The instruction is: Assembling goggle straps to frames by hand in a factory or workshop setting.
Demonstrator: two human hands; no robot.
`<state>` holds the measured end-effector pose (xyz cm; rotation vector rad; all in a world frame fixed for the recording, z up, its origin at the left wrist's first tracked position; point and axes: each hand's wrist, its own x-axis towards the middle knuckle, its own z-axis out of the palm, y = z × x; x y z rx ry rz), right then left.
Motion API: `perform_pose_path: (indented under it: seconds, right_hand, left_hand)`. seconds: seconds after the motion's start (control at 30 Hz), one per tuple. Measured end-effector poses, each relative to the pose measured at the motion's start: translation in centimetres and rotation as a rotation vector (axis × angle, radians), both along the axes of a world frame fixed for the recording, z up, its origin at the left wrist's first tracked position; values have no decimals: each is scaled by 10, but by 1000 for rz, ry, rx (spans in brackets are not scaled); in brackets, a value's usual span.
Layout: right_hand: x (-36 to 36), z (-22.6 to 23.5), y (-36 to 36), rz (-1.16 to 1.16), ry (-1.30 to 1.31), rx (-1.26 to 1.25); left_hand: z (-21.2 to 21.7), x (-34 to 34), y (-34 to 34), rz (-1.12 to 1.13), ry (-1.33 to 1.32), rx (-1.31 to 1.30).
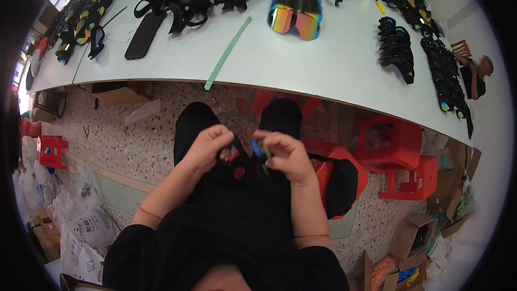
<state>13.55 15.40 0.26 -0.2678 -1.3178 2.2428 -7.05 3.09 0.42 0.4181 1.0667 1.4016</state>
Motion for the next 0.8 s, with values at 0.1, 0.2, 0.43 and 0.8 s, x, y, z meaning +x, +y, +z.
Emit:
perform_pose_path:
  seconds: [0.1, 0.2, 0.43, 0.8]
  right_hand:
    - [0, 2, -8, -372, -112, 19]
    - [-11, -10, -35, -472, -181, 190]
    - [-19, -12, -51, -609, -486, 772]
    - [-22, -9, -51, -741, -478, 918]
  left_hand:
    - [-6, -7, 8, 147, -97, 133]
    - [8, 0, 18, 251, -237, 116]
    - [17, 7, 18, 287, -381, 34]
    - [9, 15, 18, 274, -413, 7]
